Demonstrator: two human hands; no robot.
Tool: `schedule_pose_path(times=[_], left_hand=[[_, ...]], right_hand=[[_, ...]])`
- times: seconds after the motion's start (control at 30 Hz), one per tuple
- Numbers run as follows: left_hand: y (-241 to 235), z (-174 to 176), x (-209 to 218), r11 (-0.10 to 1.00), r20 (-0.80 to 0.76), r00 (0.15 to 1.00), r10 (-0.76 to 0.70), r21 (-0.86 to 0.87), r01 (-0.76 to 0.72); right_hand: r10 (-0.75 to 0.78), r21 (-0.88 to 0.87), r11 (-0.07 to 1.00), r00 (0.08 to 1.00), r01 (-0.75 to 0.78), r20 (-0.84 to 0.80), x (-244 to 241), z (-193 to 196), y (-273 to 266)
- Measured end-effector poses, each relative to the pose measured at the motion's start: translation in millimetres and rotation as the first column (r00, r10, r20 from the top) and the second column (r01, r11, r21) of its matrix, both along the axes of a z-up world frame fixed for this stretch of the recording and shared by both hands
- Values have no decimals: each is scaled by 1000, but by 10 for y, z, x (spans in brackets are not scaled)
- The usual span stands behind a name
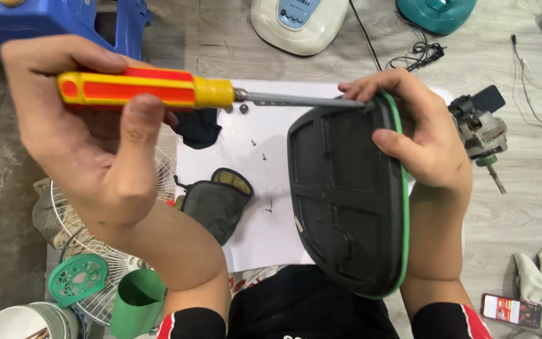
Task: The person uses a screwdriver to tighten screws on the back of a green fan base. They then flip the base over and continue to tighten additional screws on the underside of the fan base.
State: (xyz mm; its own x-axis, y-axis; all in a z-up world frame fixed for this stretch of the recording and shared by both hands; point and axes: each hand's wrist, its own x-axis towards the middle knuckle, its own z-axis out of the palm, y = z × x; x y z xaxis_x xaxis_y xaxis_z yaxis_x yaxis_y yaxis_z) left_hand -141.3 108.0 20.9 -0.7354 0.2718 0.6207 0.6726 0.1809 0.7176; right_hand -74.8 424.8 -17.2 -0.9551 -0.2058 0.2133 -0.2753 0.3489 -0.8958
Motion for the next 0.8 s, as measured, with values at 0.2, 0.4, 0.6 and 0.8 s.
schedule_pose_path(times=[0.2, 0.4, 0.6, 0.8], left_hand=[[27, -33, -54, 997, 182, 983, -10, 72, -3], [-42, -37, -81, 999, 142, 990, -3, 53, -5], [-51, -63, -104, 999, 200, 980, -14, 48, 4], [-56, -63, -123, 999, 138, 990, -26, 24, 23]], right_hand=[[-23, -82, 996, 998, 28, 53, -18, -18, -33], [-39, -73, 996, 997, 44, 63, -17, -29, -42], [-46, -103, 993, 997, 52, 65, -23, -39, -54], [-49, -64, 997, 997, 53, 53, -23, -28, -49]])
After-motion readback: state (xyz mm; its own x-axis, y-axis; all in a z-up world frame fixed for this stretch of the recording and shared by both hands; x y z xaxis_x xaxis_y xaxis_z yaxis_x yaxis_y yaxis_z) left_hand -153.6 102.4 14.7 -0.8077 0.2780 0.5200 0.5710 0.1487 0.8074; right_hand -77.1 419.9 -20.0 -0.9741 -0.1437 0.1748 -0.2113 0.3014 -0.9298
